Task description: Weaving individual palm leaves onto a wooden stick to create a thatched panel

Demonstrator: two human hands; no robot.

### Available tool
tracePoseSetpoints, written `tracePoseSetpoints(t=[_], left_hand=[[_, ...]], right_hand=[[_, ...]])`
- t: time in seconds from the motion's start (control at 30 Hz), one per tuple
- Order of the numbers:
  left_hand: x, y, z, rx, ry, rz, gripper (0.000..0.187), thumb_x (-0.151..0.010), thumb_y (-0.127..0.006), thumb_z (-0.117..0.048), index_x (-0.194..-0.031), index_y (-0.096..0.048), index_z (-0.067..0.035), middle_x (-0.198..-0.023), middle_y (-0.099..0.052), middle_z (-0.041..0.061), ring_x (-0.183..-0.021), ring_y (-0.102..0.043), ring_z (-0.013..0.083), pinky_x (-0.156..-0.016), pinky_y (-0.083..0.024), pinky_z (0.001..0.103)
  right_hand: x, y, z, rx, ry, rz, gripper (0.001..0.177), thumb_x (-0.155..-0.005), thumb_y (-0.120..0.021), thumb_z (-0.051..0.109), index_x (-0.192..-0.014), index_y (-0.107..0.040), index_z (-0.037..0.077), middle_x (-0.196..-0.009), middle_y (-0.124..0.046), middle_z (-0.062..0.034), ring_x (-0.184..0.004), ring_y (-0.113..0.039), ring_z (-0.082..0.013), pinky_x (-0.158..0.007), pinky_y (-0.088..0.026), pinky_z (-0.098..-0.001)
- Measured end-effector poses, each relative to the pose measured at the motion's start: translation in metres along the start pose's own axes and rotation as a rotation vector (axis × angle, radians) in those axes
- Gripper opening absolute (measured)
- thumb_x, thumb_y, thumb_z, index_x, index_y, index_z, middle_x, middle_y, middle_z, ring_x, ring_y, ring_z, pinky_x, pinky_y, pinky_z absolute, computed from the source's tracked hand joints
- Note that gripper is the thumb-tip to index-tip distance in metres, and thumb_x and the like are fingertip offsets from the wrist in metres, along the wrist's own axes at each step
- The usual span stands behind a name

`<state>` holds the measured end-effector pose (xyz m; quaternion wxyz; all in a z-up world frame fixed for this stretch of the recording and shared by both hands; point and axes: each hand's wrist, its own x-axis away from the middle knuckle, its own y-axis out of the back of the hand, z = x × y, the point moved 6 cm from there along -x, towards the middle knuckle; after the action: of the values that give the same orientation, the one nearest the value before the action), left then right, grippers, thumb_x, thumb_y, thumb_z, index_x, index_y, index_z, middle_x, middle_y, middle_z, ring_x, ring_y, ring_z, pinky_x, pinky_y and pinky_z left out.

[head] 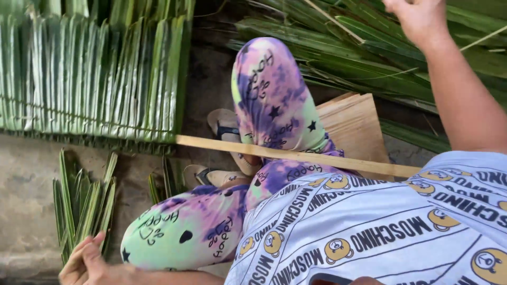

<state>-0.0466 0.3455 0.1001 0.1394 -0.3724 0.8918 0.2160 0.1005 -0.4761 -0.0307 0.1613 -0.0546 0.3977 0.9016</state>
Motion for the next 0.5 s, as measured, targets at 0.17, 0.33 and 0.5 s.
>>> tracePoseSetpoints(t=[0.17,0.33,0.5], left_hand=[[-0.020,0.006,0.031,-0.077,0.096,0.120,0.017,-0.112,-0.062,0.002,-0.113,-0.045,-0.002,-0.108,-0.059,0.010,-0.091,-0.068,0.0191,-0.096,-0.064,0.026],[-0.014,-0.010,0.014,-0.209,0.123,0.294,0.021,-0.127,-0.053,-0.015,-0.121,-0.041,0.001,-0.120,-0.062,0.015,-0.094,-0.070,0.0205,-0.098,-0.063,0.027],[-0.001,-0.030,-0.013,-0.310,0.129,0.320,0.018,-0.127,-0.058,-0.005,-0.120,-0.053,0.011,-0.112,-0.068,0.020,-0.087,-0.070,0.0239,-0.084,-0.063,0.029]], right_hand=[[0.046,-0.030,-0.131,0.193,-0.233,0.125,0.016,-0.100,-0.073,0.003,-0.114,-0.081,0.002,-0.088,-0.075,-0.0090,-0.070,-0.066,-0.0175,-0.067,-0.055,-0.0330],[0.060,-0.080,-0.166,0.364,-0.230,0.097,0.013,-0.092,-0.076,0.003,-0.102,-0.083,0.006,-0.093,-0.075,-0.0130,-0.067,-0.066,-0.0289,-0.071,-0.057,-0.0439],[0.034,-0.140,-0.173,0.617,-0.171,0.103,0.014,-0.095,-0.081,0.019,-0.103,-0.082,0.007,-0.109,-0.072,-0.0135,-0.091,-0.065,-0.0297,-0.085,-0.052,-0.0443]])
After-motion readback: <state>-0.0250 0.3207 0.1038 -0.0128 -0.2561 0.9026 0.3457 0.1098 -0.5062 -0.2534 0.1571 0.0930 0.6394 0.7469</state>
